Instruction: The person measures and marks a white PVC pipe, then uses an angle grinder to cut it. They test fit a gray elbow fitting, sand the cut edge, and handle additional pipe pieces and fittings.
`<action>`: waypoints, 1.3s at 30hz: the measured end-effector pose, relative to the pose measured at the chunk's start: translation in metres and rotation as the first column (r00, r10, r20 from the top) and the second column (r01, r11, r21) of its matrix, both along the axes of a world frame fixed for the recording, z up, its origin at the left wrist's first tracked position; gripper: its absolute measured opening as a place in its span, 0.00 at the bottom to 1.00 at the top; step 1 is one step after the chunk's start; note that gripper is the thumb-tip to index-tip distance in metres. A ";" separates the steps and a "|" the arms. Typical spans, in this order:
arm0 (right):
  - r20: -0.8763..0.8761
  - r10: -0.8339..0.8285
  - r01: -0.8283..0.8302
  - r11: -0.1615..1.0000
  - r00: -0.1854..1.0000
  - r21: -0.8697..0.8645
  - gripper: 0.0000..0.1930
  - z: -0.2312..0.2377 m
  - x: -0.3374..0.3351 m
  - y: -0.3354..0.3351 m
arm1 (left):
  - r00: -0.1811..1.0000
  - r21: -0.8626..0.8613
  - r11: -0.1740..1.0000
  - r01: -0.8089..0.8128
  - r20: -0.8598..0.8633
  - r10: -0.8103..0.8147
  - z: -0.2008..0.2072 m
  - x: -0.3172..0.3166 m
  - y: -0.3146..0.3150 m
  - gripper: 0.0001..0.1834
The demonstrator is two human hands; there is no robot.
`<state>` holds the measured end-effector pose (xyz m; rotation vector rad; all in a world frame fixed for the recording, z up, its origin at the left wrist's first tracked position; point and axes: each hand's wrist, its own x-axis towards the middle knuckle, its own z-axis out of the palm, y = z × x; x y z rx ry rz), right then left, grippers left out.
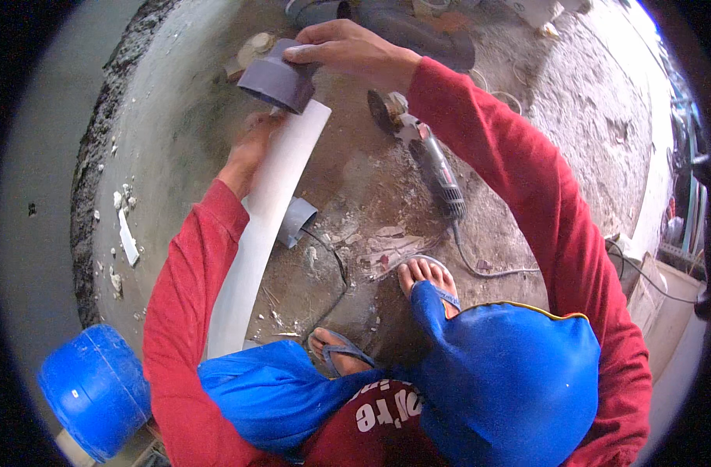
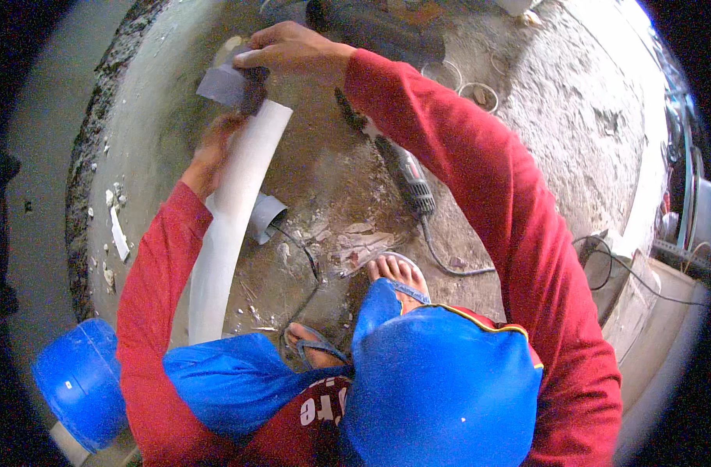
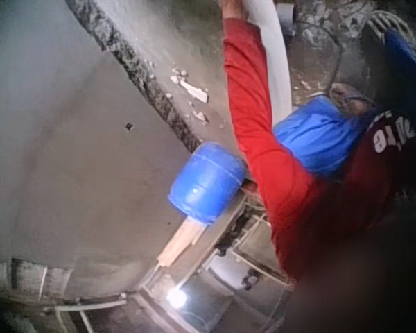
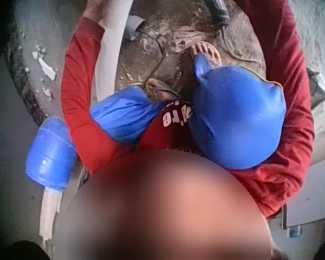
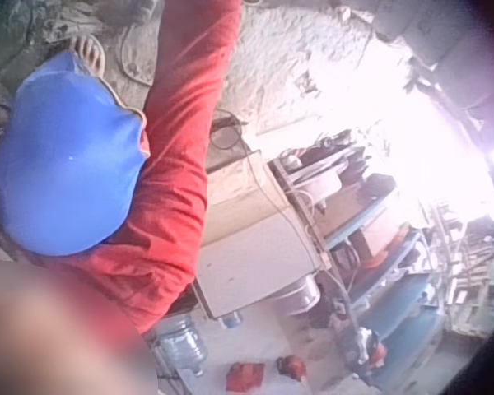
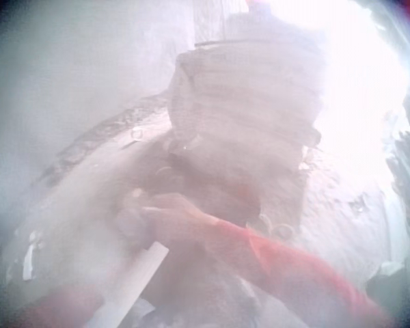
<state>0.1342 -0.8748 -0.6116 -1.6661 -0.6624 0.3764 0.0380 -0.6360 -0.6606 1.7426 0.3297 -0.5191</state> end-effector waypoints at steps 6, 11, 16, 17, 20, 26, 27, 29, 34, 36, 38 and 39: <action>-0.196 -0.019 0.011 0.999 0.980 -0.040 0.24 0.003 -0.006 0.006 | 0.987 -0.110 0.981 -0.158 -0.032 0.155 0.008 -0.006 -0.009 0.19; -0.200 0.023 -0.016 0.999 0.979 0.032 0.26 0.000 -0.008 0.008 | 0.990 -0.086 0.987 -0.137 0.005 0.138 0.022 -0.009 -0.019 0.16; -0.073 -0.010 0.012 1.000 0.997 0.026 0.28 -0.011 -0.002 0.015 | 0.992 -0.140 0.982 -0.129 -0.013 0.129 0.022 -0.007 -0.017 0.14; -0.012 -0.012 0.013 0.999 1.000 0.036 0.28 -0.014 -0.001 0.016 | 0.993 -0.121 0.986 -0.118 -0.005 0.118 0.021 -0.007 -0.016 0.14; 0.151 -0.032 0.021 0.997 0.988 0.073 0.29 -0.021 0.001 0.017 | 0.994 -0.078 0.991 -0.107 -0.002 0.107 0.019 -0.007 -0.011 0.13; 0.169 0.007 -0.016 0.998 0.986 0.053 0.28 -0.024 0.005 0.014 | 0.992 -0.134 0.983 -0.126 -0.024 0.124 0.015 -0.007 -0.006 0.14; 0.132 0.029 -0.034 0.999 0.991 0.032 0.28 -0.024 0.006 0.014 | 0.991 -0.133 0.982 -0.132 -0.031 0.129 0.014 -0.007 -0.006 0.15; 0.166 0.011 -0.026 0.995 0.986 0.093 0.28 -0.024 0.005 0.015 | 0.989 -0.127 0.981 -0.145 -0.022 0.143 0.011 -0.006 -0.005 0.16; 0.101 0.050 -0.065 0.987 0.994 0.144 0.24 -0.023 0.003 0.016 | 0.973 -0.153 0.962 -0.224 -0.090 0.213 0.009 -0.004 -0.005 0.22; -0.045 0.083 -0.078 0.992 0.996 0.101 0.21 -0.020 0.003 0.014 | 0.986 -0.119 0.978 -0.169 -0.011 0.169 0.012 -0.005 -0.006 0.25; 0.048 0.098 -0.101 0.993 0.994 0.069 0.20 -0.016 0.002 0.012 | 0.979 -0.096 0.974 -0.204 -0.027 0.203 0.016 -0.006 -0.009 0.23; 0.055 0.091 -0.094 0.994 0.994 0.051 0.20 -0.014 0.001 0.011 | 0.983 -0.119 0.976 -0.181 -0.022 0.180 0.018 -0.006 -0.010 0.21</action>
